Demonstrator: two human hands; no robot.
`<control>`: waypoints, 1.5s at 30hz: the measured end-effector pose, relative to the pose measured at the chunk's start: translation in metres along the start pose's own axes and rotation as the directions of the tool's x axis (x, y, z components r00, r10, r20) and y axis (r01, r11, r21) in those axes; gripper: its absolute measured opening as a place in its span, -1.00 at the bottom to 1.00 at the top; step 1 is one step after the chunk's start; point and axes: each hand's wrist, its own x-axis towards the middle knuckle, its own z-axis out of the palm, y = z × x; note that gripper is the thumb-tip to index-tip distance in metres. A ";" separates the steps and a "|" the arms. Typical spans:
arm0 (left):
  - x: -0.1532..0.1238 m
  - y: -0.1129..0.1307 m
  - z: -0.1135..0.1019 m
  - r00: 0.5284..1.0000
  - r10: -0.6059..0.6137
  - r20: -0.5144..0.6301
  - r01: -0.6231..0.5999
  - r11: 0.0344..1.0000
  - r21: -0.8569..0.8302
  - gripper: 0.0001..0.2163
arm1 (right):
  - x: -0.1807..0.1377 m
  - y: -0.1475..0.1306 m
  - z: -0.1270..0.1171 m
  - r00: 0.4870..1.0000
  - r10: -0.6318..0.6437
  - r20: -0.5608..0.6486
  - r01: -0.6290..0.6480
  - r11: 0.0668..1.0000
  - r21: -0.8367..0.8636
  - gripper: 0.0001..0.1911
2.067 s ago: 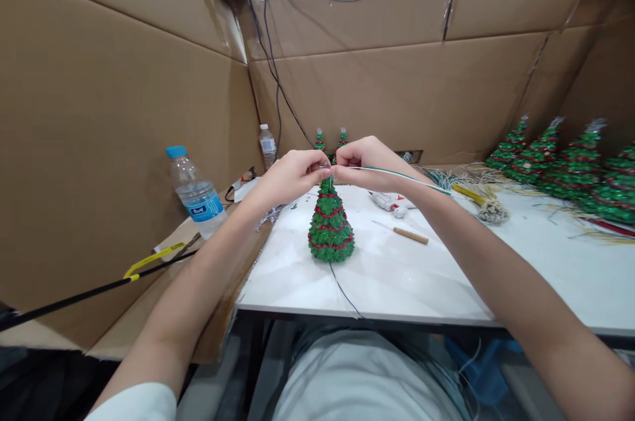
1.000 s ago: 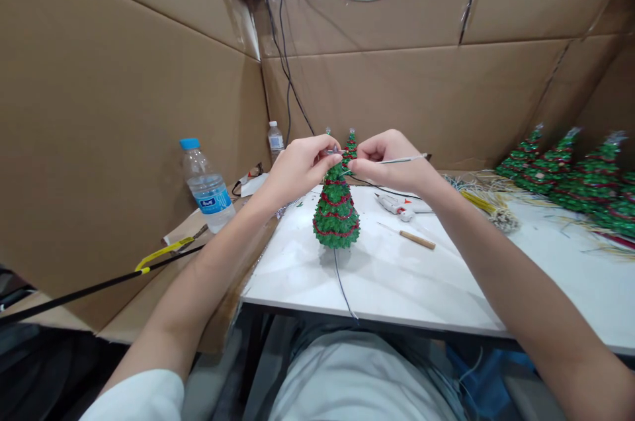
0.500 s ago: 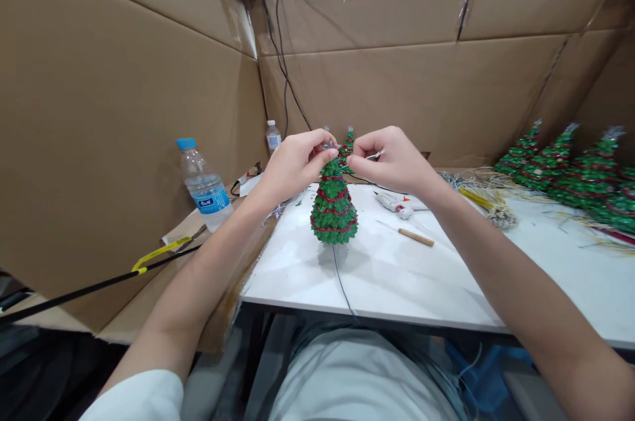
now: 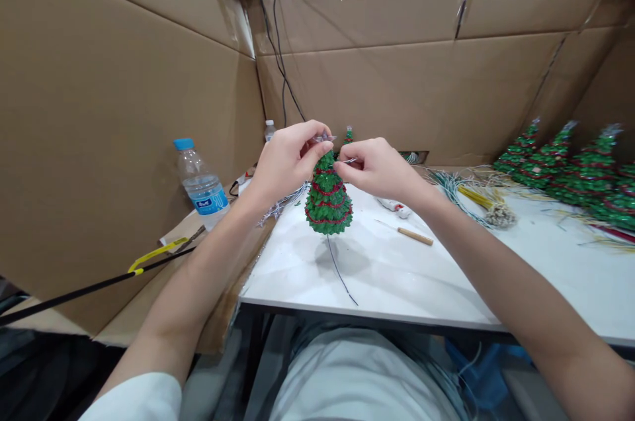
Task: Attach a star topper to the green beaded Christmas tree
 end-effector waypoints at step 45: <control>-0.003 0.003 -0.006 0.997 -0.006 0.073 0.012 0.997 -0.082 -0.84 | 0.011 0.028 0.008 0.952 -0.085 0.293 -0.084 0.849 0.521 -0.48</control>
